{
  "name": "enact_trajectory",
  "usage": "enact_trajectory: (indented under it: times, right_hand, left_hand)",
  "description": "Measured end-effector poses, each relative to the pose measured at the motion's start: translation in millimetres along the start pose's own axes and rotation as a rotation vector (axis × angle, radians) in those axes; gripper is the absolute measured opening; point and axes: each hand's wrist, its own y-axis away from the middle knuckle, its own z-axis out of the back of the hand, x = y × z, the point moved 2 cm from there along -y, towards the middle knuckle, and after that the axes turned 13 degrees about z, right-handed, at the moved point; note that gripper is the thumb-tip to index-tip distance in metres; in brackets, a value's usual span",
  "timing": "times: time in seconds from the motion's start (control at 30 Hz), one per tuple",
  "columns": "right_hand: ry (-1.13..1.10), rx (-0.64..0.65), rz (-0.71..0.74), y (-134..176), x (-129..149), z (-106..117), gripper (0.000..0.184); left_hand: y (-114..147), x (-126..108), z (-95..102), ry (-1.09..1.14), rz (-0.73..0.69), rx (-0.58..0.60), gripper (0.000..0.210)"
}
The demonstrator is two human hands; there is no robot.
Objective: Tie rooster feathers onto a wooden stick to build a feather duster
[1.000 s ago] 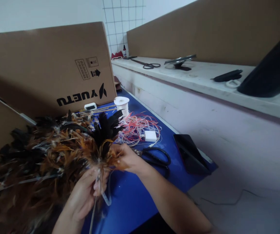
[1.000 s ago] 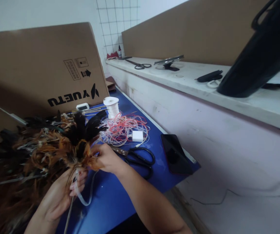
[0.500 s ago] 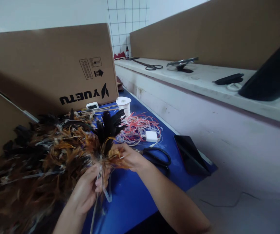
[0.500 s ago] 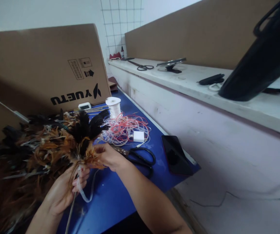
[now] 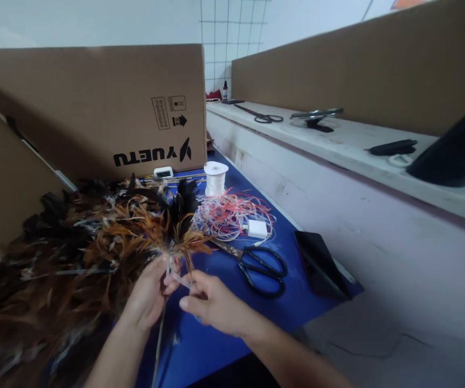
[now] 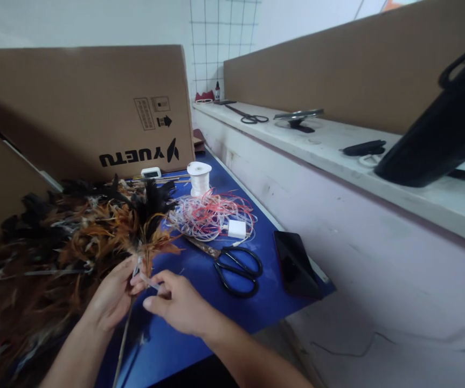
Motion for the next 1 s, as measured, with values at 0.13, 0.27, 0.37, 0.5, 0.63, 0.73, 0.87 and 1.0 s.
enact_trajectory:
  times: [0.13,0.27,0.37,0.5,0.63,0.73,0.87,1.0]
  right_hand:
    - [0.315,-0.097,0.131,4.3,13.4,11.2,0.025]
    - [0.386,-0.110,0.168,5.1,25.4,20.9,0.028]
    - [0.395,-0.121,0.198,6.7,30.8,26.0,0.028]
    - [0.309,-0.132,0.184,7.9,31.4,30.0,0.029]
    - [0.212,-0.148,0.163,8.6,36.1,31.5,0.027]
    - [0.293,-0.129,0.175,12.2,52.7,33.0,0.026]
    - [0.745,-0.039,0.301,16.2,93.9,34.8,0.022]
    - [1.296,0.236,0.569,1.8,140.2,23.0,0.019]
  left_hand:
    - [-0.1,0.1,-1.6,-0.007,-0.007,0.024,0.028]
    - [-0.6,1.8,-4.3,-0.022,-0.012,0.033,0.032]
    - [-0.7,3.4,-6.0,-0.039,-0.014,0.045,0.032]
    - [-0.7,5.1,-6.7,-0.044,-0.003,0.037,0.032]
    - [-1.9,6.1,-5.3,-0.064,-0.013,0.018,0.034]
    - [-2.9,7.7,-3.6,-0.085,-0.034,-0.012,0.036]
    - [-2.6,12.8,-4.6,-0.131,-0.042,-0.023,0.037]
    - [-1.5,20.6,-9.9,-0.206,-0.064,-0.005,0.038]
